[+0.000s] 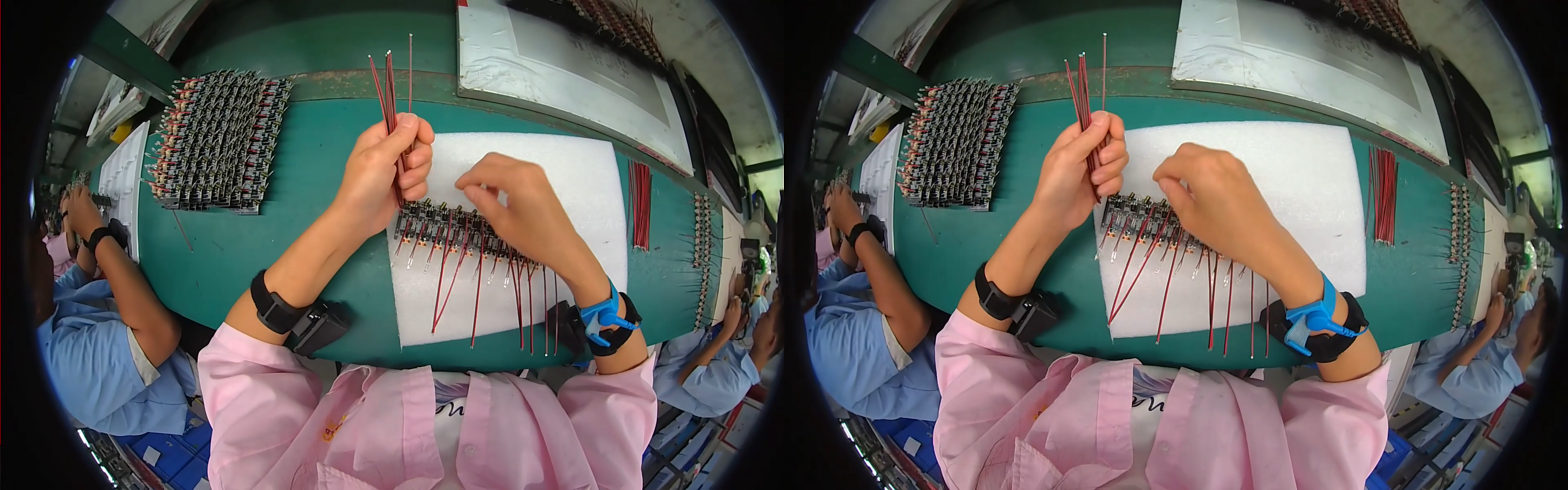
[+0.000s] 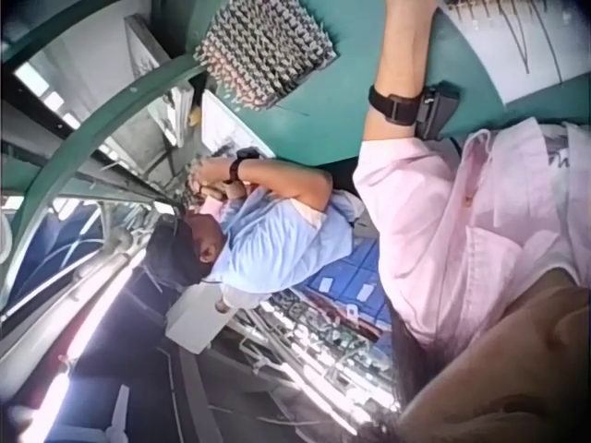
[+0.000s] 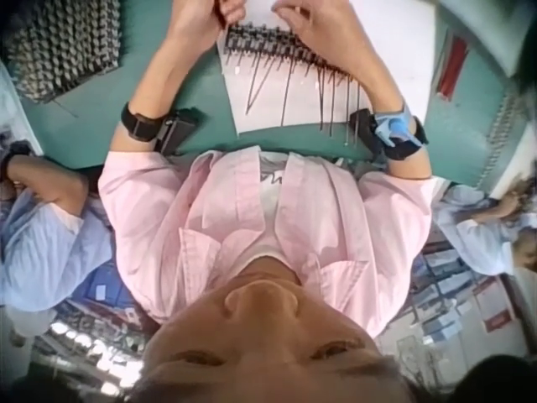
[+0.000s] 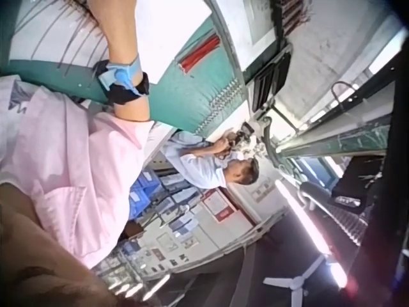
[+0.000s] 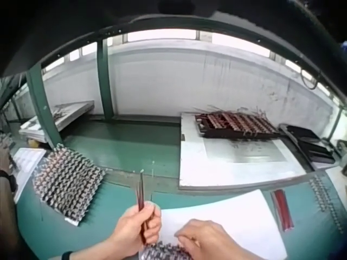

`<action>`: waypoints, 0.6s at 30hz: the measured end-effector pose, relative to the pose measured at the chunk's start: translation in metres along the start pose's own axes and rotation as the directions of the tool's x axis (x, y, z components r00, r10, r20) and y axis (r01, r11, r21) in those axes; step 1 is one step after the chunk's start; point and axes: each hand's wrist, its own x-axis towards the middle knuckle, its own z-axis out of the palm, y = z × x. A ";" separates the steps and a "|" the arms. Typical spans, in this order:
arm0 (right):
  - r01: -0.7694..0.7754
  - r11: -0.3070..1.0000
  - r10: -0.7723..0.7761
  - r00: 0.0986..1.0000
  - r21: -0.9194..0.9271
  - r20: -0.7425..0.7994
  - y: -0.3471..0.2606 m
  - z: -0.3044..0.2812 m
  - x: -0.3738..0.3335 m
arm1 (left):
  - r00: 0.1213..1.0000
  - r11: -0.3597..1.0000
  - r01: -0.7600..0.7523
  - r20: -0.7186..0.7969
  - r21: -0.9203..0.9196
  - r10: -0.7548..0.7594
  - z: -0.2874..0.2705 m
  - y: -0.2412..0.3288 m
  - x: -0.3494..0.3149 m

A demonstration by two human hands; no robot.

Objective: Inserting thin wires into plastic connector housings on an assembly line.

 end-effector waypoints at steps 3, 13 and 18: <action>-0.175 0.968 0.176 0.984 0.180 0.010 -0.008 -0.011 0.006 | 0.999 0.999 -0.018 -0.033 -0.051 0.017 0.020 -0.003 0.002; -0.378 0.668 0.380 0.914 0.641 0.143 -0.002 -0.009 0.013 | 0.971 0.974 -0.201 0.154 0.107 0.184 0.039 -0.011 0.010; -0.324 0.618 0.357 0.928 0.717 0.111 -0.002 -0.013 0.014 | 0.980 0.820 -0.198 0.099 0.537 0.172 0.019 0.005 -0.003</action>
